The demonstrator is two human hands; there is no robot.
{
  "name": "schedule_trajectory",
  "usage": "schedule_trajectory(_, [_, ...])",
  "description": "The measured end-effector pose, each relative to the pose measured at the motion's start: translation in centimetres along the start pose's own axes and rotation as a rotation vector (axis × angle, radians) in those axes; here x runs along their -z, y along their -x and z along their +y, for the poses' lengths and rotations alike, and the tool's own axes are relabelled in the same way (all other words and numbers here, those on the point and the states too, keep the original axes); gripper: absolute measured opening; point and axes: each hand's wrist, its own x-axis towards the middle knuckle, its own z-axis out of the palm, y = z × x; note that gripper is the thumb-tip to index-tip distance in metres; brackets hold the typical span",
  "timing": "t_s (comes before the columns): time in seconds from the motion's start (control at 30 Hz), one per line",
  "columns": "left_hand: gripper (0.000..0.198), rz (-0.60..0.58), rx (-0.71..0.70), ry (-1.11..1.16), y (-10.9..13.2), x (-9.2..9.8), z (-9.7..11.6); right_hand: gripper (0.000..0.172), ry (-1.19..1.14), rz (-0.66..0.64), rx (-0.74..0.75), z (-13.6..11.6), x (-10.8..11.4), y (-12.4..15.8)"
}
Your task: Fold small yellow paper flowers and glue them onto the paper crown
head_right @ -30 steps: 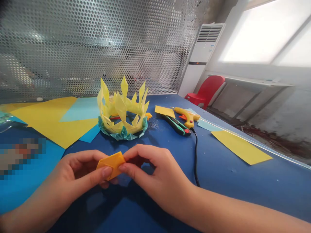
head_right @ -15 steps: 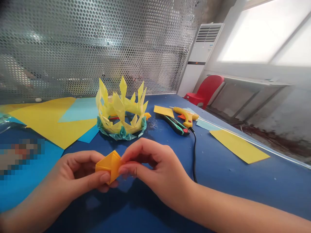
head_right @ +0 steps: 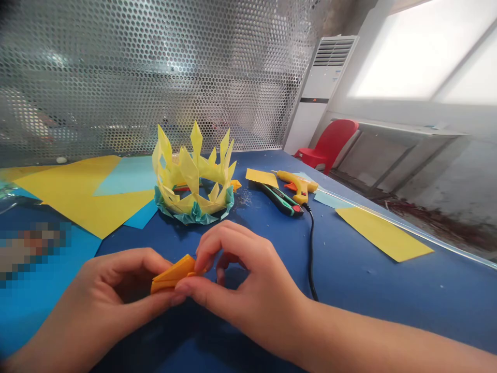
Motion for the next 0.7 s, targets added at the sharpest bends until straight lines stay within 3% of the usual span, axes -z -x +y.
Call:
schedule_trajectory(0.17, [0.012,0.022,-0.012,0.063,-0.2,0.2,-0.1,0.011,-0.028,-0.005,0.007,-0.1,0.0,0.1])
schedule_trajectory(0.33, [0.011,-0.032,0.013,0.148,-1.0,0.9,-0.6,0.023,-0.087,0.016,0.057,0.1,0.4,0.1])
schedule_trajectory(0.7, [0.012,-0.110,-0.009,0.196,-1.1,1.1,-0.3,0.029,0.202,0.070,0.219,-0.3,0.8,0.2])
